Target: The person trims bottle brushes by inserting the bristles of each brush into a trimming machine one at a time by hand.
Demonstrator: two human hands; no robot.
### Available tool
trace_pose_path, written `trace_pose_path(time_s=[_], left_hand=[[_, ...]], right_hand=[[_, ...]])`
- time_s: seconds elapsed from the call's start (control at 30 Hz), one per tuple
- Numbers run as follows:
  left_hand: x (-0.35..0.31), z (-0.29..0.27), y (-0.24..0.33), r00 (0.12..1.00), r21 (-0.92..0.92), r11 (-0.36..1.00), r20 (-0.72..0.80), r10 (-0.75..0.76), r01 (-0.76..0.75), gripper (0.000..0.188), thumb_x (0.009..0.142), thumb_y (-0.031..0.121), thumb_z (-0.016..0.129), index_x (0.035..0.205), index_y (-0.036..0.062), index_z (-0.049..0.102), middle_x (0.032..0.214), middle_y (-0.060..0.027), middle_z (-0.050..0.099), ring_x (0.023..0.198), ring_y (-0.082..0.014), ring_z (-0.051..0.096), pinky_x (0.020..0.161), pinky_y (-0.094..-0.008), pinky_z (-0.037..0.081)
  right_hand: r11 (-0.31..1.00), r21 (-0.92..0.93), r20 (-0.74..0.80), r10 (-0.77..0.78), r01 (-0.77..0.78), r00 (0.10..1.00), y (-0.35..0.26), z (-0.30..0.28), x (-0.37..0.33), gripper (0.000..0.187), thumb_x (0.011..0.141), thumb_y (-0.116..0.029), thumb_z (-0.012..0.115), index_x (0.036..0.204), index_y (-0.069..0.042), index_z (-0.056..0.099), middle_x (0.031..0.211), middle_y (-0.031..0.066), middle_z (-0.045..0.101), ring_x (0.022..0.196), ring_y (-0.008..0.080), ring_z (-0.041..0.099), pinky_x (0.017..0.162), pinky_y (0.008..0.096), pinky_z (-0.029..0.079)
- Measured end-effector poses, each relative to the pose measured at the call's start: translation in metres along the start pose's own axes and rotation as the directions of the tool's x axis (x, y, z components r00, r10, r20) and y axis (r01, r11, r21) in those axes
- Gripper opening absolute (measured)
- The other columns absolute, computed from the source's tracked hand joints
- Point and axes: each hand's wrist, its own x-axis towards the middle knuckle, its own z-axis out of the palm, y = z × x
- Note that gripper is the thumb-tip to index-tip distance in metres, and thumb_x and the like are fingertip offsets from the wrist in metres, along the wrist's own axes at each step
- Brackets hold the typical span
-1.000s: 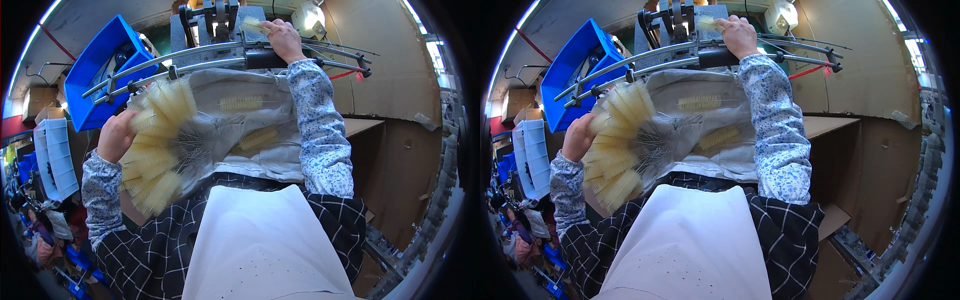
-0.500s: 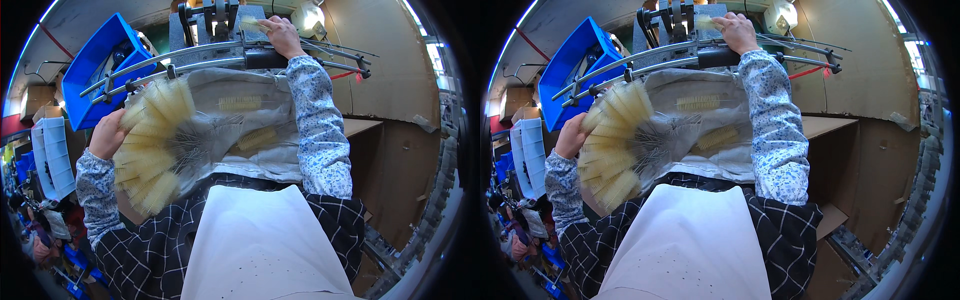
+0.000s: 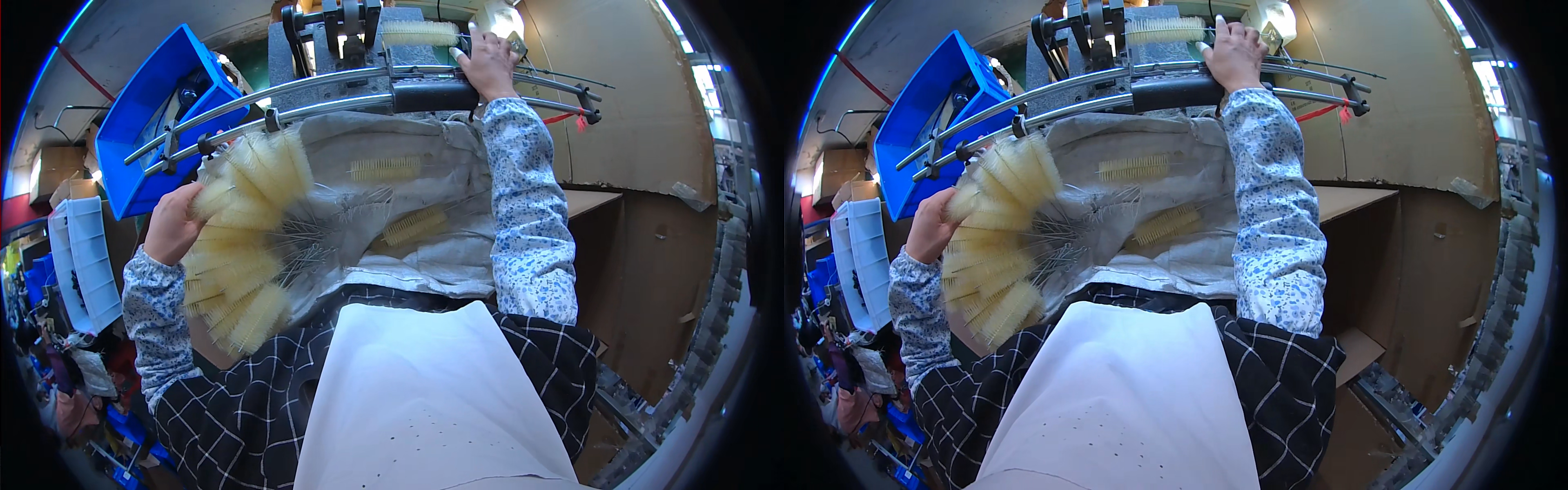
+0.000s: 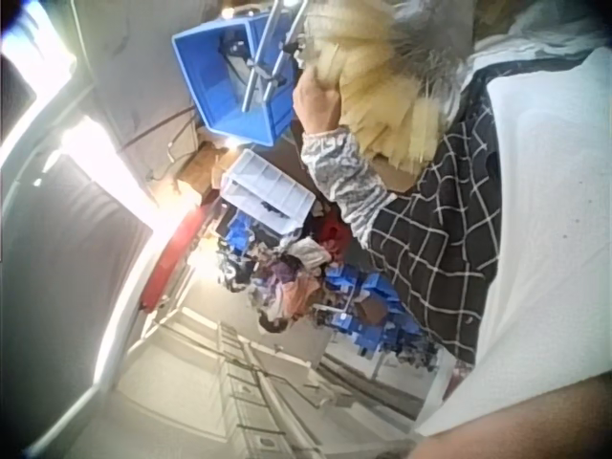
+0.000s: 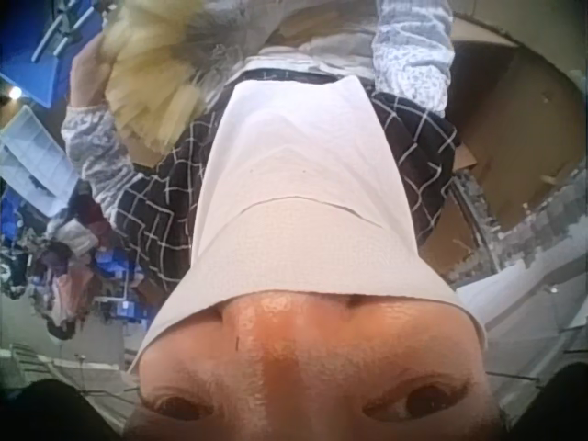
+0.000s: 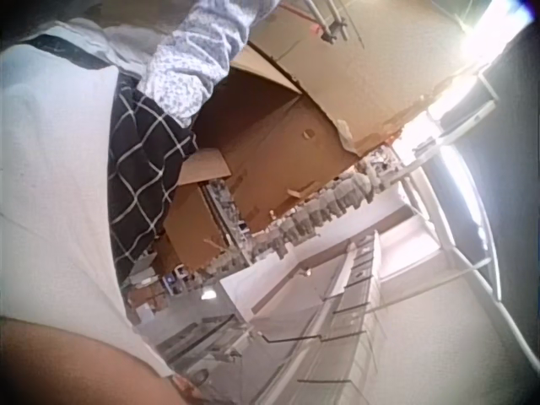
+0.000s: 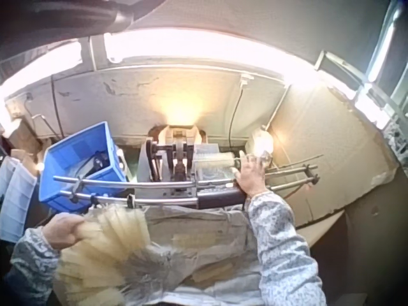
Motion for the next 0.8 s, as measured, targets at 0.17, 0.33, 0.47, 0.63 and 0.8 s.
trace_pose_path(time_s=[0.17,0.33,0.47,0.63,0.8], left_hand=[[-0.001,-0.013,0.018,0.985,-0.2,0.977,-0.168,0.042,-0.076,0.018,0.072,0.006,0.058,0.086,-0.0032,0.054,0.072,-0.0077,0.057,0.065,-0.0164,0.054,0.06,-0.0259,0.042],[-0.022,-0.047,0.018,0.941,-0.235,0.971,-0.335,-0.041,-0.042,0.009,0.078,0.007,0.056,0.083,0.0004,0.054,0.07,-0.0002,0.054,0.063,-0.0091,0.049,0.057,-0.0213,0.04],[-0.038,-0.078,0.015,0.927,-0.34,0.94,-0.357,-0.116,-0.014,0.007,0.079,0.008,0.056,0.08,0.0021,0.053,0.071,-0.0017,0.052,0.064,-0.0094,0.048,0.059,-0.0199,0.038],[-0.06,-0.097,0.015,0.853,-0.178,0.971,-0.519,0.043,-0.157,0.009,0.08,0.009,0.055,0.083,0.0028,0.05,0.082,-0.0043,0.05,0.073,-0.0104,0.046,0.066,-0.0215,0.036],[-0.051,-0.095,0.031,0.877,-0.148,0.973,-0.473,0.086,-0.176,0.007,0.079,0.007,0.054,0.081,0.0022,0.05,0.083,-0.0058,0.05,0.076,-0.013,0.047,0.07,-0.0234,0.036]], right_hand=[[0.971,0.214,0.039,0.096,-0.102,0.995,0.006,0.004,-0.008,0.036,0.075,-0.023,0.053,0.11,-0.016,0.053,0.108,0.0042,0.054,0.1,0.0236,0.047,0.084,0.0425,0.031],[0.95,0.302,0.037,0.072,-0.08,0.997,-0.011,0.008,-0.007,0.033,0.076,-0.018,0.05,0.108,-0.014,0.055,0.107,0.0043,0.054,0.096,0.0231,0.052,0.083,0.0412,0.032],[0.961,0.268,0.039,0.065,-0.073,0.997,-0.026,0.0,-0.009,0.033,0.077,-0.018,0.049,0.109,-0.013,0.053,0.107,0.0044,0.054,0.096,0.0238,0.052,0.083,0.0429,0.033],[0.955,0.292,-0.002,0.054,-0.051,0.999,-0.054,0.001,-0.005,0.03,0.075,-0.011,0.045,0.102,-0.012,0.056,0.1,0.0052,0.056,0.091,0.0234,0.054,0.079,0.0436,0.032],[0.959,0.268,0.052,0.077,-0.088,0.996,-0.095,-0.005,-0.004,0.025,0.077,-0.009,0.041,0.097,-0.01,0.056,0.097,0.0046,0.057,0.09,0.0225,0.055,0.08,0.0455,0.031]])
